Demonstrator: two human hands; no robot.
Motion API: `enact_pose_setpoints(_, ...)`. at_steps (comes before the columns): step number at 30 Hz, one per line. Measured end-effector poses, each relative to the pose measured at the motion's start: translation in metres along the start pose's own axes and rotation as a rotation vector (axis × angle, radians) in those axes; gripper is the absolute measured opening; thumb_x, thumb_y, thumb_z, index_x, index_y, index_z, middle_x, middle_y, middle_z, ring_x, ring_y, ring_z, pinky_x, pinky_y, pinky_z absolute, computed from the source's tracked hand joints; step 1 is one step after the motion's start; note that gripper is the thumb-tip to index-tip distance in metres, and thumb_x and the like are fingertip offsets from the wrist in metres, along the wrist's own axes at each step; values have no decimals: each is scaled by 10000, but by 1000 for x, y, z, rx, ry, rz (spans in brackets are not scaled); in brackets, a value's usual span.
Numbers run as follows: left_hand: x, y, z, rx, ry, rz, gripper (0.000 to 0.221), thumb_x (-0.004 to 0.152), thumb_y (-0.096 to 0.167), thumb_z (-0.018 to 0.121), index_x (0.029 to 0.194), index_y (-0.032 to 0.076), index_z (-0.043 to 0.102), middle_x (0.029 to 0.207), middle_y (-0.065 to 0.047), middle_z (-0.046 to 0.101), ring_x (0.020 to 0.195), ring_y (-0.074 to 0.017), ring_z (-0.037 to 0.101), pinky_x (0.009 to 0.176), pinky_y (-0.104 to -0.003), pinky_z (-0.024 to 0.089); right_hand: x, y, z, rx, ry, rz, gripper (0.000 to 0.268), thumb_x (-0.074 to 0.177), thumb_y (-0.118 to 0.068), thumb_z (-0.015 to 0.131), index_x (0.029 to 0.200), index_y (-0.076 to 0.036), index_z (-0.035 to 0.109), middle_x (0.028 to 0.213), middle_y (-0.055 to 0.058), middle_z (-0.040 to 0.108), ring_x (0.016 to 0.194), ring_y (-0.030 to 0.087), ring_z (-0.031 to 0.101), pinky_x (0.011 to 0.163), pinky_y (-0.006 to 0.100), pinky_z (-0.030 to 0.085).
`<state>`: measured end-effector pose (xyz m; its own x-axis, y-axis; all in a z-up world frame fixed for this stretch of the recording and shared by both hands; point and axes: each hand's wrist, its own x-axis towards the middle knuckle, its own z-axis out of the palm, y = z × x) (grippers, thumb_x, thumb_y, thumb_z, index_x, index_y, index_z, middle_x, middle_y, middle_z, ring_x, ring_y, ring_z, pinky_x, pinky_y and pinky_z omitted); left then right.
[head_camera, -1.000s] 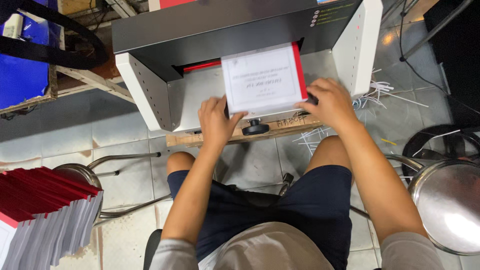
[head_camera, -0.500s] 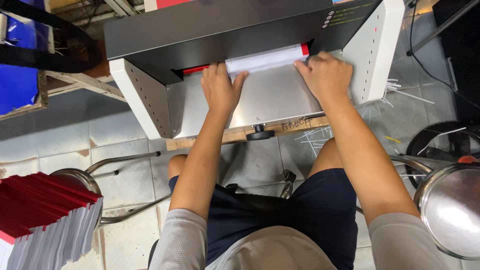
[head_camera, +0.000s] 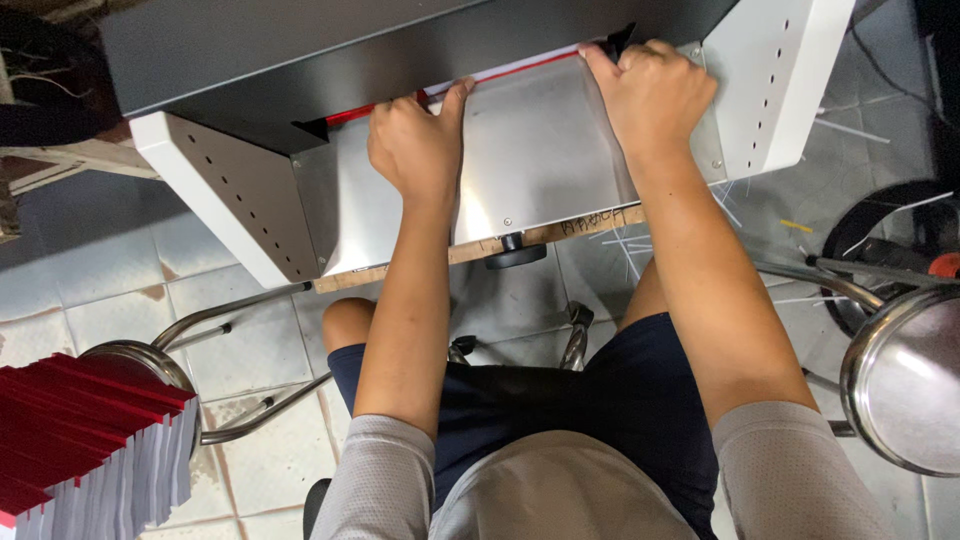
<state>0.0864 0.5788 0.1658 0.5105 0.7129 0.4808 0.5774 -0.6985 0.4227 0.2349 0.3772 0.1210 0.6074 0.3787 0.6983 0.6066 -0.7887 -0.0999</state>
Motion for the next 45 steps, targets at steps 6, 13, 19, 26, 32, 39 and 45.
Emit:
enact_pose_setpoints(6, 2, -2, -2, -158, -100, -115, 561, 690, 498, 874, 609, -1, 631, 663, -116, 643, 632, -295, 610, 592, -440, 470, 5, 1, -2, 99, 9, 67, 596, 793, -488, 914, 504, -113, 552, 535, 26, 516, 437, 273, 498, 408, 414, 298)
enact_pose_setpoints(13, 1, -11, 8, -126, -81, -62, 527, 743, 490, 852, 603, 17, 667, 631, -107, 637, 615, -294, 610, 588, -442, 462, 4, 3, 2, 107, 9, 114, 632, 754, -500, 941, 460, -113, 536, 510, 38, 534, 428, 279, 504, 393, 436, 284)
enact_pose_setpoints(19, 1, -10, 4, -120, -51, -1, 602, 737, 573, 849, 586, 25, 651, 605, -99, 636, 596, -300, 621, 568, -443, 469, 8, 4, -2, 132, 29, 101, 543, 760, -504, 957, 513, -127, 654, 469, 52, 541, 371, 270, 482, 375, 392, 319)
enact_pose_setpoints(26, 7, -8, 11, -97, -101, -61, 612, 686, 610, 876, 651, 31, 682, 645, -106, 639, 601, -280, 620, 581, -424, 485, 14, 6, -4, 186, -9, 79, 542, 797, -489, 951, 540, -121, 647, 524, 52, 568, 435, 273, 524, 455, 413, 363)
enact_pose_setpoints(32, -71, -66, -70, -526, -150, 235, 390, 900, 219, 895, 1172, 36, 683, 1017, -81, 649, 917, -228, 629, 791, -338, 527, -75, 14, -76, 608, -45, -86, 405, 966, -305, 881, 1164, -24, 667, 1238, 154, 610, 1153, 334, 610, 970, 458, 532)
enact_pose_setpoints(39, -173, -194, -90, -275, 3, -65, 1344, 716, 268, 1068, 1529, -77, 56, 1584, -334, 169, 1468, -452, 269, 1236, -488, 248, -198, 77, -76, 707, 0, 382, 1214, 869, -185, 966, 1619, -83, 17, 1652, 230, 154, 1567, 360, 238, 1338, 463, 240)
enact_pose_setpoints(45, -154, -219, -44, -440, -94, -258, 1177, 711, 206, 1006, 1464, -93, 152, 1422, -268, 436, 1324, -368, 484, 1158, -436, 376, -201, 93, -17, 1086, -206, 464, 1245, 940, 16, 950, 1587, -8, -114, 1671, 291, 251, 1590, 353, 321, 1363, 417, 218)
